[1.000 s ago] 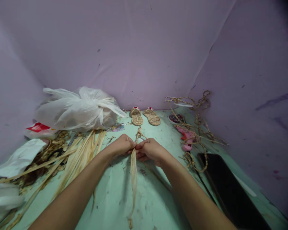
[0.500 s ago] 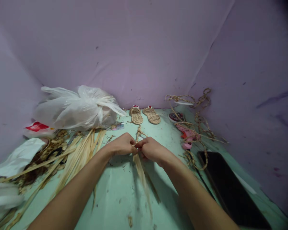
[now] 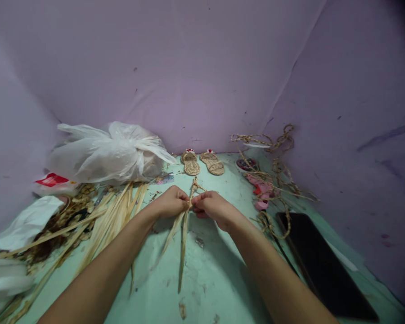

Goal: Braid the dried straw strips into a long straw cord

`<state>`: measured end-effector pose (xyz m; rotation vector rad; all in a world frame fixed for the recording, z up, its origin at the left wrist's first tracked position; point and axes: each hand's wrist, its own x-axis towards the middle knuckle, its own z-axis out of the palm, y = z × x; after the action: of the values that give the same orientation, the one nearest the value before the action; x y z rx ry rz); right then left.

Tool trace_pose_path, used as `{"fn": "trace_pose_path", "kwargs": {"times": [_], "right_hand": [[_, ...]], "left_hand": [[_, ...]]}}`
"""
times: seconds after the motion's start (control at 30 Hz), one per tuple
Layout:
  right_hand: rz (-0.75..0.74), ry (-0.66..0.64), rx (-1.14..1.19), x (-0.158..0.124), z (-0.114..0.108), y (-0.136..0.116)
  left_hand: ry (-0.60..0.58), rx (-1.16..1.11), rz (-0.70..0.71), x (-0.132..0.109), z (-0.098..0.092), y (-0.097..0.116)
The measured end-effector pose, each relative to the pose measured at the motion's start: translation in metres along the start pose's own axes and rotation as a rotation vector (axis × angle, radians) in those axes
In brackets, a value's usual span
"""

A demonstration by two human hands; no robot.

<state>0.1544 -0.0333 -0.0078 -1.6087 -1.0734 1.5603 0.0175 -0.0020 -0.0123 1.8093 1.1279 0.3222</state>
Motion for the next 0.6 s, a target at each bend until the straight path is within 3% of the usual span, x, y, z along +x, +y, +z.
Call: {"fn": "trace_pose_path", "kwargs": {"times": [0.17,0.3,0.4,0.6], "right_hand": [[0.061,-0.211,0.35,-0.004,0.004,-0.001],[0.033,-0.276,0.405,-0.001,0.005,0.004],[-0.002,-0.231,0.271,0.003,0.003,0.007],[-0.047,0.009,-0.118,0.015,0.001,0.016]], "left_hand": [[-0.01,-0.323,-0.09,0.003,0.001,-0.004],[-0.05,-0.42,-0.126,0.003,0.003,-0.005],[-0.068,-0.362,-0.077,0.003,0.002,-0.005],[-0.026,-0.113,0.019,0.003,0.001,-0.004]]}}
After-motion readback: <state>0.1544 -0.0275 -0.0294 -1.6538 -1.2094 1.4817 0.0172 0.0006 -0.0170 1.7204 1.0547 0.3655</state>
